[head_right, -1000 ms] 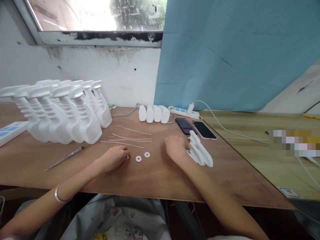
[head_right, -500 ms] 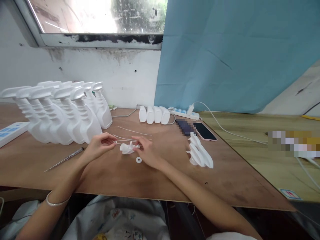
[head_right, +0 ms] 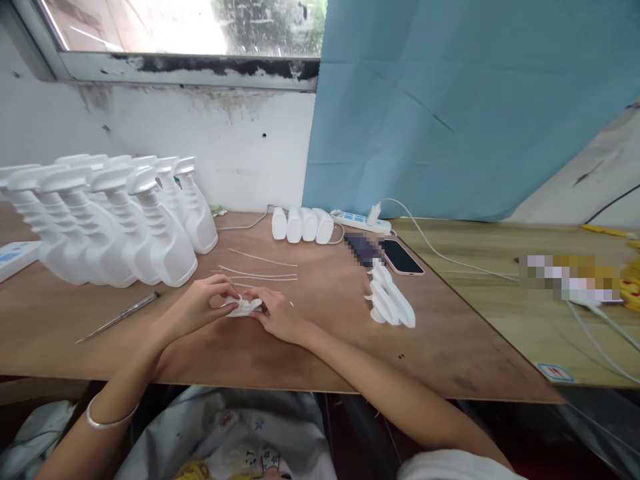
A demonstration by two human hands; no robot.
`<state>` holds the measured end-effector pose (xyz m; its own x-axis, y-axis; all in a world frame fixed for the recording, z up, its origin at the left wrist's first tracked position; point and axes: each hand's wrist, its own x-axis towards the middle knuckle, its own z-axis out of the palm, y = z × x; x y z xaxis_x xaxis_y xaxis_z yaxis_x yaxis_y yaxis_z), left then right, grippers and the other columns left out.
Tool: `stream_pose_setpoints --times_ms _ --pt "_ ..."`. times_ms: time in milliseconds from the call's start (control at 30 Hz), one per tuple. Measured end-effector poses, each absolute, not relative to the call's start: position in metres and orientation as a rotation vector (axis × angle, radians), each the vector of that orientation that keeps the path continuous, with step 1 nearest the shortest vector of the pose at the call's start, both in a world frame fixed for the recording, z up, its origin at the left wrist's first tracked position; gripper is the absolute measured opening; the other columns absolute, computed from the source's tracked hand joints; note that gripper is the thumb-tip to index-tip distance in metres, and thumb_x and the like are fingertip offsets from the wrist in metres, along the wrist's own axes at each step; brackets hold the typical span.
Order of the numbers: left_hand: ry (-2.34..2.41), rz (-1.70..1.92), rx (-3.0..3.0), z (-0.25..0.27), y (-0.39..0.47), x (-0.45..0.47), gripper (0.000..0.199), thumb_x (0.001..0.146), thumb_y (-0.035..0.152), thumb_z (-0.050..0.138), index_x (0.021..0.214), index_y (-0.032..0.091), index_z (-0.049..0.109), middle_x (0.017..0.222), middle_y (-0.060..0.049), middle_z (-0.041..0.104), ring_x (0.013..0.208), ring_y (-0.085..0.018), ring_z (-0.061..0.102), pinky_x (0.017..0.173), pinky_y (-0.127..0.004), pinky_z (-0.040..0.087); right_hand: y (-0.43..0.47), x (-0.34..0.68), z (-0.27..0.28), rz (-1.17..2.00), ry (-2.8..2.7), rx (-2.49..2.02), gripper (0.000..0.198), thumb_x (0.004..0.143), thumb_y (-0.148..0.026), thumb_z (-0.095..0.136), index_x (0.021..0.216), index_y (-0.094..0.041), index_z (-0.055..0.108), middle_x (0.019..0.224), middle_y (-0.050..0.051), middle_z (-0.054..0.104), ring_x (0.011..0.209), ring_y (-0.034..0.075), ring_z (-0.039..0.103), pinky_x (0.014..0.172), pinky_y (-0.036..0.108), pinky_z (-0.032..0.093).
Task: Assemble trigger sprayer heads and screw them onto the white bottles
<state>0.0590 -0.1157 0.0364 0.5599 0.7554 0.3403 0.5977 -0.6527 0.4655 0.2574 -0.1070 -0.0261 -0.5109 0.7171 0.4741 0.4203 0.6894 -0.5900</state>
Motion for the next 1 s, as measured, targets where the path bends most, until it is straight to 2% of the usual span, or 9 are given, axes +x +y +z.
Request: stream_pose_setpoints --times_ms 100,300,433,700,1000 --pt "1.091 0.657 2.56 0.04 -0.119 0.053 0.015 0.08 0.03 0.052 0.079 0.019 0.063 0.087 -0.003 0.059 0.081 -0.016 0.055 0.075 -0.028 0.044 -0.108 0.258 -0.026 0.55 -2.178 -0.871 0.03 0.075 -0.015 0.057 0.105 -0.019 0.051 0.101 0.004 0.059 0.088 0.013 0.057 0.078 0.027 0.046" --pt "1.017 0.546 2.645 0.043 -0.126 0.039 0.022 0.081 0.028 0.05 0.101 0.025 0.06 0.108 -0.004 0.056 0.094 -0.017 0.054 0.083 -0.03 0.043 -0.107 0.259 -0.026 0.488 -2.234 -0.793 0.032 0.079 -0.014 0.05 0.11 -0.02 0.048 0.104 0.004 0.057 0.091 0.013 0.055 0.079 0.026 0.045" --pt "1.049 0.573 2.664 0.038 -0.122 0.038 0.015 0.081 0.027 0.051 0.093 0.022 0.059 0.108 -0.004 0.056 0.096 -0.018 0.053 0.084 -0.031 0.042 -0.109 0.26 -0.026 0.358 -2.338 -0.762 0.034 0.081 -0.013 0.044 0.114 -0.022 0.046 0.102 0.005 0.054 0.086 0.012 0.054 0.077 0.024 0.045" --pt "1.047 0.579 2.719 0.021 -0.117 0.051 0.015 0.08 0.032 0.053 0.083 0.018 0.059 0.082 -0.003 0.062 0.078 -0.017 0.056 0.072 -0.027 0.042 -0.114 0.257 -0.019 0.1 -2.39 -0.749 0.021 0.083 -0.032 0.046 0.097 -0.017 0.052 0.089 0.005 0.055 0.073 0.011 0.054 0.068 0.021 0.044" --pt "0.905 0.559 2.848 0.02 -0.117 0.053 0.018 0.085 0.026 0.046 0.077 0.016 0.058 0.074 -0.003 0.06 0.071 -0.014 0.053 0.068 -0.025 0.038 -0.112 0.256 -0.018 -0.056 -2.369 -0.673 0.021 0.085 -0.033 0.044 0.086 -0.017 0.057 0.085 0.004 0.058 0.068 0.008 0.054 0.063 0.018 0.042"
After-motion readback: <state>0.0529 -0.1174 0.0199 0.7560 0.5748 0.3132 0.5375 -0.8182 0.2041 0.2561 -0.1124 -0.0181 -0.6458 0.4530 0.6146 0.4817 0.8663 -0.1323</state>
